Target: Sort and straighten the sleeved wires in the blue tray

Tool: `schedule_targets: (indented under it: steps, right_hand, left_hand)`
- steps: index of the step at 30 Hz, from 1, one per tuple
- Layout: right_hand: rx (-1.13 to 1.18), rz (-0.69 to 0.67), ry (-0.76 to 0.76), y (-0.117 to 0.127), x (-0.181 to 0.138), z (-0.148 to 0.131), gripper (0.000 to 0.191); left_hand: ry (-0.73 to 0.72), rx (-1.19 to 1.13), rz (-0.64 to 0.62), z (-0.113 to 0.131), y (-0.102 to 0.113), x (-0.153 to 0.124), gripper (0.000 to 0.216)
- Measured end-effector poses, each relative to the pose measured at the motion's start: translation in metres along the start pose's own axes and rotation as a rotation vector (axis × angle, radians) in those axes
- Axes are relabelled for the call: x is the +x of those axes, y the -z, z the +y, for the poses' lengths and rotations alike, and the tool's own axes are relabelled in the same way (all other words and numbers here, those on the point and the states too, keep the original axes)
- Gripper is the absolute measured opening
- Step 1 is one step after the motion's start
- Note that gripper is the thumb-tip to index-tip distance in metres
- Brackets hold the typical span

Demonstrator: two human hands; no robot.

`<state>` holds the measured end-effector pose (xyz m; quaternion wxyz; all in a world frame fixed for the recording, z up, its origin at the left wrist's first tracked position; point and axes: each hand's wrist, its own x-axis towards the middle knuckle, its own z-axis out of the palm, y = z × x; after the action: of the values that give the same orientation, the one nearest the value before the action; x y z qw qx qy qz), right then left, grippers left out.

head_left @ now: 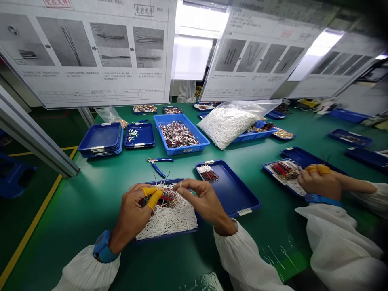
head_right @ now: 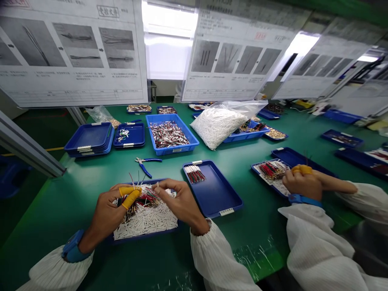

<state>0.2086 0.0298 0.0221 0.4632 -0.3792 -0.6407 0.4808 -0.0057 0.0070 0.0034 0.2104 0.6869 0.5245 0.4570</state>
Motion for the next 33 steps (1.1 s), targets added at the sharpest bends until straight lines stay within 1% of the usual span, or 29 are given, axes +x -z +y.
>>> schedule_targets:
  steps: [1,2,3,5,7,10,12,15,17,23,28,31,33]
  right_hand:
    - [-0.031,-0.084,-0.006,-0.001,-0.001,-0.001,0.015]
    - [-0.033,-0.126,-0.012,-0.004,-0.001,-0.001,0.016]
    - [-0.005,-0.124,-0.021,-0.007,-0.002,-0.001,0.02]
    - [0.116,-0.055,-0.055,-0.015,-0.002,0.0,0.03]
    - [0.25,-0.018,-0.099,-0.023,-0.002,0.002,0.034]
    - [0.348,-0.009,-0.103,-0.03,-0.001,0.005,0.023]
    - [0.366,0.023,-0.088,-0.032,-0.001,0.007,0.017]
    - [0.392,0.094,-0.088,-0.031,0.0,0.01,0.015]
    - [0.419,0.112,-0.092,-0.031,0.0,0.012,0.015]
    - [0.476,0.031,-0.165,-0.032,-0.001,0.009,0.019]
    - [0.403,0.051,-0.174,-0.03,-0.001,0.008,0.026]
    - [0.351,0.081,-0.132,-0.03,-0.001,0.008,0.023]
    - [0.345,0.101,-0.106,-0.031,-0.001,0.007,0.025]
  left_hand:
    - [0.005,-0.01,0.007,0.0,0.0,0.0,0.014]
    - [0.0,-0.015,0.004,0.001,0.0,0.0,0.015]
    - [-0.014,-0.017,-0.006,0.002,0.0,0.0,0.016]
    - [-0.057,-0.011,-0.039,0.004,-0.001,-0.002,0.015]
    - [-0.105,0.006,-0.09,0.007,-0.002,-0.003,0.014]
    - [-0.162,0.042,-0.162,0.01,-0.004,-0.005,0.014]
    - [-0.164,0.049,-0.176,0.011,-0.005,-0.006,0.014]
    - [-0.135,0.039,-0.165,0.012,-0.006,-0.006,0.012]
    - [-0.133,0.033,-0.147,0.012,-0.006,-0.006,0.013]
    - [-0.157,0.052,-0.071,0.011,-0.007,-0.009,0.014]
    - [-0.136,0.044,-0.017,0.012,-0.007,-0.009,0.011]
    - [-0.121,0.039,0.006,0.013,-0.007,-0.009,0.009]
    - [-0.125,0.04,0.007,0.013,-0.006,-0.008,0.008]
